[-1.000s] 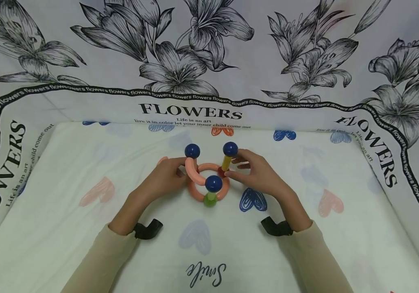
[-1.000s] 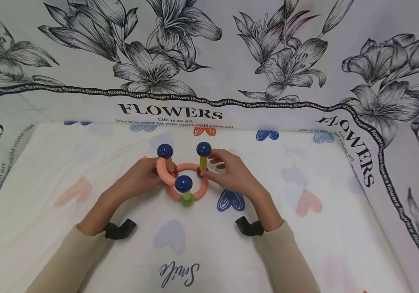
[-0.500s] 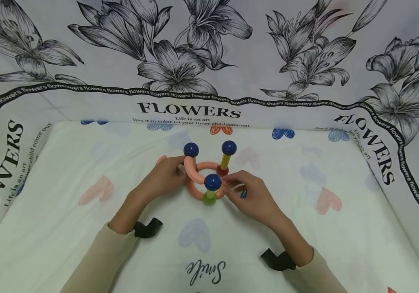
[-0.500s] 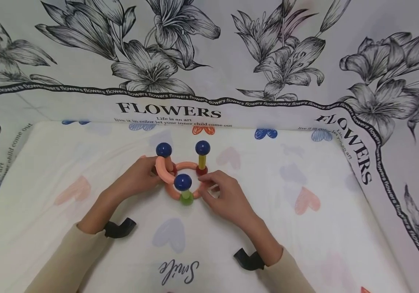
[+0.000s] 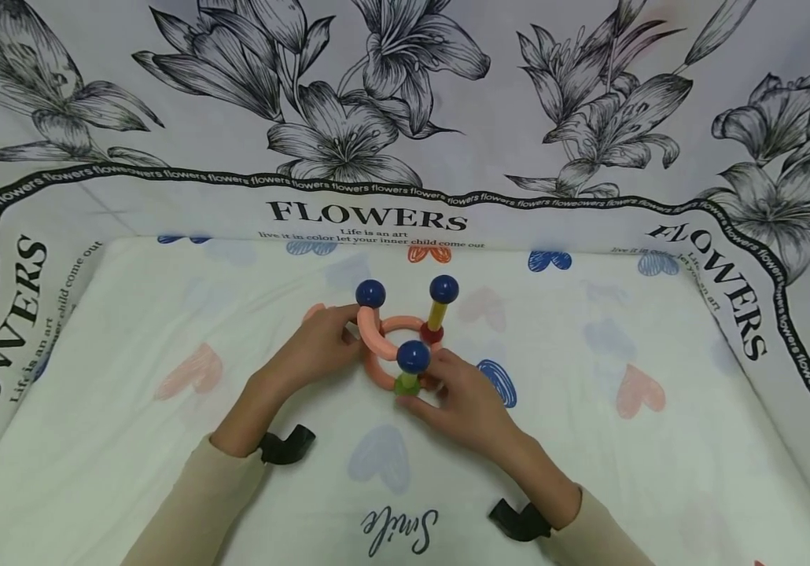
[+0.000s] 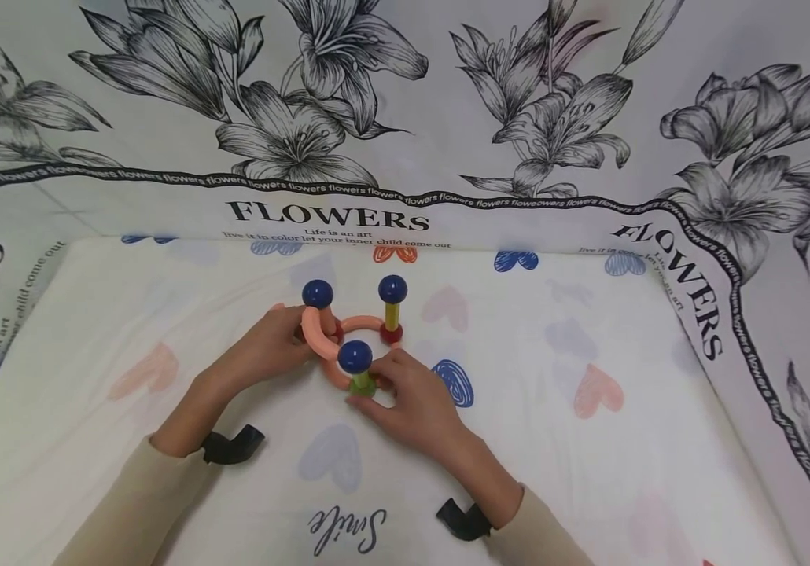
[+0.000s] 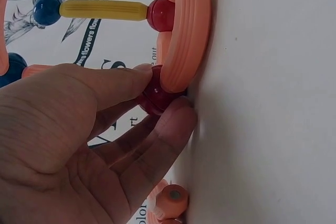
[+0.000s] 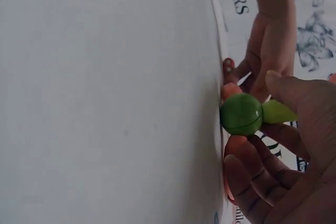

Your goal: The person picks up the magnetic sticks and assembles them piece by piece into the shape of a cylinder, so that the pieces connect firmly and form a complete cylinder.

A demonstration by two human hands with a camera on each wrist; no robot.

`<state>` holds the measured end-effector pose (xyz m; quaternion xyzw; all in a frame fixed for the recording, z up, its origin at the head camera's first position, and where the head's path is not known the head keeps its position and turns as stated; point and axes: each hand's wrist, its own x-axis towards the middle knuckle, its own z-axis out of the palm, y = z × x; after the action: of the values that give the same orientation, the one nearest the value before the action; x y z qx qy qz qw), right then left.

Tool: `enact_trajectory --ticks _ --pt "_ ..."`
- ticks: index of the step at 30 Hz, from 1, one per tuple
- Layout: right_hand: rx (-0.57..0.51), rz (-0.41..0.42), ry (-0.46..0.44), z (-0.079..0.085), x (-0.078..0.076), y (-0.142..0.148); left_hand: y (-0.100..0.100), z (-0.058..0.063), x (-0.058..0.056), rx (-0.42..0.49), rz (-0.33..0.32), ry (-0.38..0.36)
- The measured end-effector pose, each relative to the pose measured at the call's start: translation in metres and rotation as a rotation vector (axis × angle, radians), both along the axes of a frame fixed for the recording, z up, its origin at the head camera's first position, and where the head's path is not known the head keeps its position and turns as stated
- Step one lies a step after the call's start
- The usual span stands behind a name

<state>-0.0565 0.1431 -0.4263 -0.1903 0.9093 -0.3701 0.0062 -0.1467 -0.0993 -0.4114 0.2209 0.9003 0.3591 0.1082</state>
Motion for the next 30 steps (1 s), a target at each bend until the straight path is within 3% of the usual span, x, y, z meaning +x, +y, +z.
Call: enact_trajectory --ticks 7,19,30 --pt "-0.001 -0.025 0.008 0.0 -0.003 -0.003 -0.003 0.001 0.0 -0.016 0.027 -0.047" --pt "0.082 -0.047 0.026 0.005 -0.002 0.003 -0.005 0.005 0.006 -0.044 -0.036 0.0" --pt "0.048 -0.049 -0.01 0.008 -0.009 0.015 -0.002 0.012 0.01 -0.066 -0.062 -0.021"
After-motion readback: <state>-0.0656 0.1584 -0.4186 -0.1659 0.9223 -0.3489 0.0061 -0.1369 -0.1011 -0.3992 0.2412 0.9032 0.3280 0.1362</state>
